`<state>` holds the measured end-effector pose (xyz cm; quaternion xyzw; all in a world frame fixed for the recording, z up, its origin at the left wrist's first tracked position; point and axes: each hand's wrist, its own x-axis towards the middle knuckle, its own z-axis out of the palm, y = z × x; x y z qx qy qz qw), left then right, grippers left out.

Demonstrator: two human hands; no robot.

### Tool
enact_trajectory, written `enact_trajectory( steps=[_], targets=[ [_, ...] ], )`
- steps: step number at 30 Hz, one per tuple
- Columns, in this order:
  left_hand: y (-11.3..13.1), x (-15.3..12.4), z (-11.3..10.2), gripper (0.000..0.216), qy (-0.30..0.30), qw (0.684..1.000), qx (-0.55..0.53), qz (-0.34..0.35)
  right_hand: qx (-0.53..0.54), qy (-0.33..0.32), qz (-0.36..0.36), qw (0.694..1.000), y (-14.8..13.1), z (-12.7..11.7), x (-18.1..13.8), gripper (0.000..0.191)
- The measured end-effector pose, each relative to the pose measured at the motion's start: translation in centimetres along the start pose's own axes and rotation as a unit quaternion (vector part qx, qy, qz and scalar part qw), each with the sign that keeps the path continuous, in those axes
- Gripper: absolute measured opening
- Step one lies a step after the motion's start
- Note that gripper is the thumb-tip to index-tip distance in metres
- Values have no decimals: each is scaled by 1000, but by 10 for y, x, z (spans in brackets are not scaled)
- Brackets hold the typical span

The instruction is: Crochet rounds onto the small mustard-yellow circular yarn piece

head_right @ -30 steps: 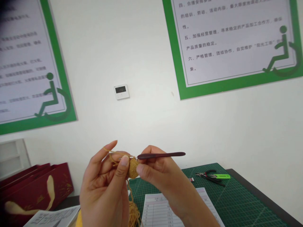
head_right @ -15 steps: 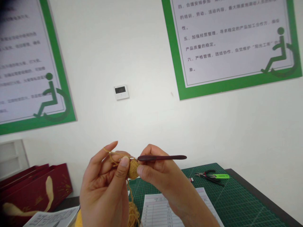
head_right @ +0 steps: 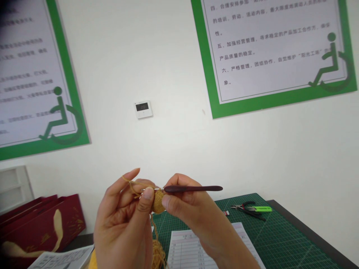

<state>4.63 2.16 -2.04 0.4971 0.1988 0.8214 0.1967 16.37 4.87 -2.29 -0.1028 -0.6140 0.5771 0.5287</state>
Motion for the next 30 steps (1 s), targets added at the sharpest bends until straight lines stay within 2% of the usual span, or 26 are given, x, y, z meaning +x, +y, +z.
enact_trajectory(
  steps=[7,30],
  targets=[
    [0,0,-1,31,-10,1000,11,-1,8,-11,-7,1000,0,-2,0,27],
    [0,0,-3,30,-23,999,38,13,-22,9,-11,1000,2,-2,0,33]
  ],
)
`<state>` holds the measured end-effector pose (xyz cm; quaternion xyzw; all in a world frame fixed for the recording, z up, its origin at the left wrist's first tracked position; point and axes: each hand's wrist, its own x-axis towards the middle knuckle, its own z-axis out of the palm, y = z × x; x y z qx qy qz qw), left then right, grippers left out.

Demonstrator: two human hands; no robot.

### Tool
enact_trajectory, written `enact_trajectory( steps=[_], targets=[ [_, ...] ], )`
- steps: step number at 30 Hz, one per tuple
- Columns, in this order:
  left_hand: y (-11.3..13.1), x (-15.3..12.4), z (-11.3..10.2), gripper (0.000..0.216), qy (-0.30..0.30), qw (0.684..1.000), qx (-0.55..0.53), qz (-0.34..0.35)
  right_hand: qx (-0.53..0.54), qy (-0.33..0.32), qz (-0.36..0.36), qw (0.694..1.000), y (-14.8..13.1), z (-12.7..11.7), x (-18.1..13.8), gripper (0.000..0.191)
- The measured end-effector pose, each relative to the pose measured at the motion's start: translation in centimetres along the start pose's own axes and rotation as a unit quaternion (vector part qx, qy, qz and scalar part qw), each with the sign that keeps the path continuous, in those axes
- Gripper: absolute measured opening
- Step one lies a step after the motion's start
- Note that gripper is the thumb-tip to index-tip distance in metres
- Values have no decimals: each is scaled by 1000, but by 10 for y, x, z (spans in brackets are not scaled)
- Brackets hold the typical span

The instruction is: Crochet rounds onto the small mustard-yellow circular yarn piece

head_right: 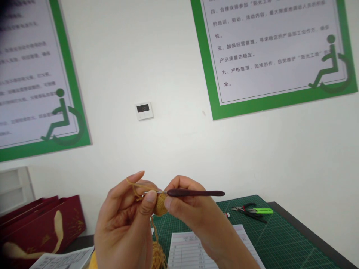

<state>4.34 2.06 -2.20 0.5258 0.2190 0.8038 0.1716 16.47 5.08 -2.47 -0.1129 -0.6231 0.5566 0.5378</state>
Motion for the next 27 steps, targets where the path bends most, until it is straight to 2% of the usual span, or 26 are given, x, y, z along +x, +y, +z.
enact_trajectory(
  steps=[4,15,27],
  targets=[
    [1,0,-1,30,-14,1000,9,8,6,4,-2,1000,2,-2,-1,28],
    [-1,0,-1,30,-19,999,17,21,9,10,0,1000,0,3,2,33],
    [3,-1,2,29,-13,1000,12,1,34,6,-11,999,1,4,2,26]
  ],
)
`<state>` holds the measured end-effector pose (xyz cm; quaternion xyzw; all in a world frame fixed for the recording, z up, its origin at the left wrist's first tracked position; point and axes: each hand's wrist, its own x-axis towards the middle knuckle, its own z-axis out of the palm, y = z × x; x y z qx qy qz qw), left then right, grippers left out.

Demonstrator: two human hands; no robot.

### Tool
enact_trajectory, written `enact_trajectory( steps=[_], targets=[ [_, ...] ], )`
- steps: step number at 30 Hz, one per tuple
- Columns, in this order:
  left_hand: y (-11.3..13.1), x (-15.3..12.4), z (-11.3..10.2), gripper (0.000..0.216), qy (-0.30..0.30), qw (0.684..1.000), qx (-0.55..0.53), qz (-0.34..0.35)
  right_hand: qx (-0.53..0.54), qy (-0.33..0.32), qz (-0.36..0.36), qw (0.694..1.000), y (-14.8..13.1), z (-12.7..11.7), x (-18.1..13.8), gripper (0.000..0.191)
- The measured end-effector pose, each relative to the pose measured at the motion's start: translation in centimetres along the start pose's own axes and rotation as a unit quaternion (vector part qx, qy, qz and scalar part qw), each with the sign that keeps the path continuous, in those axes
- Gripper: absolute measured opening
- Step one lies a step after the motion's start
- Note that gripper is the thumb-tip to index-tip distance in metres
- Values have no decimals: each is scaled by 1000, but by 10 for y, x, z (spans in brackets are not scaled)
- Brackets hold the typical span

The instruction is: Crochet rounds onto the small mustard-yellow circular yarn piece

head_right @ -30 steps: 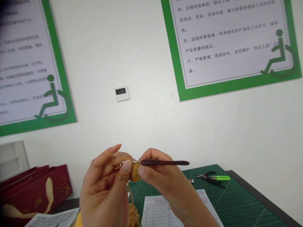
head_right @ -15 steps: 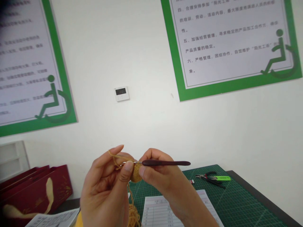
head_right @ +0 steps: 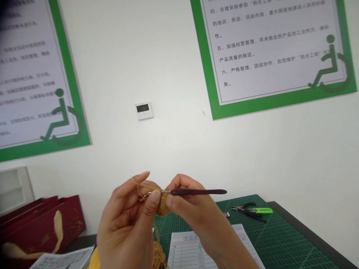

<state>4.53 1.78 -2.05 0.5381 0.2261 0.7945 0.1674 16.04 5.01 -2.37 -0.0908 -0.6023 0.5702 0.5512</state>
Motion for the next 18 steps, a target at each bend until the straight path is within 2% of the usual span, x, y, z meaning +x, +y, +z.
enact_trajectory(
  steps=[4,10,15,18],
  targets=[
    [3,0,3,26,13,1000,-10,-26,-15,12,2,1000,0,1,1,28],
    [0,-1,0,26,-11,998,-19,-53,-19,22,0,1000,3,-1,1,25],
    [-3,0,-2,27,-3,996,-36,-78,-44,-11,-30,999,3,-5,-1,28],
    [-3,3,-2,29,2,995,-50,-89,-62,9,-68,996,4,-4,0,27]
  ],
)
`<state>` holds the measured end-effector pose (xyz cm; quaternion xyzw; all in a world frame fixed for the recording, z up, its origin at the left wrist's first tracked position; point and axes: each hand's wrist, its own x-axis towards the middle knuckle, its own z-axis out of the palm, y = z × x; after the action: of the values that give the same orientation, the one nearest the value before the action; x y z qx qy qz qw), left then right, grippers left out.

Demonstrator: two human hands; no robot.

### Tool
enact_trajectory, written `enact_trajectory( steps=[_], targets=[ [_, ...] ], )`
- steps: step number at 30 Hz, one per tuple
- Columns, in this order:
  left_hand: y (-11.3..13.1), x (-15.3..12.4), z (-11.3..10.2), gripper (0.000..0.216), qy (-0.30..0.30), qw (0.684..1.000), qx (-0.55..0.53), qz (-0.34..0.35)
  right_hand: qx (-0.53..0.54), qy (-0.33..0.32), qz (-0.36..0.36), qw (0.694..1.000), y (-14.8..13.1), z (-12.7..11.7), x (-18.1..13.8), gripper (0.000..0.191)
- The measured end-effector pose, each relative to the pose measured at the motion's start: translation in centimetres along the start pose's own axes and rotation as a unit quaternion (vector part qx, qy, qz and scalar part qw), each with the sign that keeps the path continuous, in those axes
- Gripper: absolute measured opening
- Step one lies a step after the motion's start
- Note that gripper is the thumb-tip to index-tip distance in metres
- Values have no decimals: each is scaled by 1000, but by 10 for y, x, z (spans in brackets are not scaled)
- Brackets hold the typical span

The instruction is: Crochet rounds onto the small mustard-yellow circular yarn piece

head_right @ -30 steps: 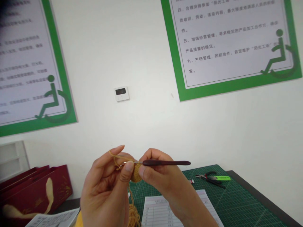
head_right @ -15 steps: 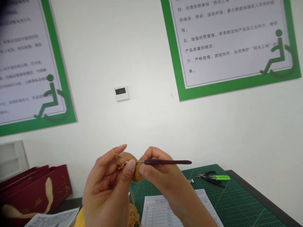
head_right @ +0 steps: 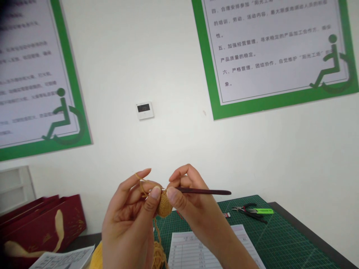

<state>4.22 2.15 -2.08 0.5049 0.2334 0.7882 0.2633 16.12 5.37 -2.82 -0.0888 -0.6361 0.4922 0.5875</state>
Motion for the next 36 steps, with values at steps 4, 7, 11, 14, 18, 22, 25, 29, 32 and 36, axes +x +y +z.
enact_trajectory(
  steps=[4,7,11,14,18,22,25,29,32,36],
  targets=[
    [3,1,0,31,-3,1000,-13,-14,-24,79,-90,992,6,4,4,24],
    [7,1,2,33,-17,999,-22,-31,-15,104,-131,986,9,3,8,23],
    [13,3,3,46,-84,993,-47,-75,0,124,-111,986,11,-1,10,21],
    [15,4,2,55,-96,990,-41,-99,6,131,-115,985,11,-1,11,19],
    [16,4,2,54,-101,988,-32,-110,25,113,-142,983,10,0,10,14],
    [18,4,2,53,-96,988,-26,-114,38,113,-148,982,10,0,9,13],
    [19,5,2,53,-95,989,-22,-114,50,126,-157,978,10,1,9,15],
    [18,5,2,54,-93,988,-33,-119,65,140,-162,975,8,3,8,18],
    [17,6,1,54,-96,986,-45,-125,61,143,-173,973,7,3,6,16],
    [16,7,-1,54,-96,986,-44,-129,30,128,-205,970,6,-1,4,15]
  ],
)
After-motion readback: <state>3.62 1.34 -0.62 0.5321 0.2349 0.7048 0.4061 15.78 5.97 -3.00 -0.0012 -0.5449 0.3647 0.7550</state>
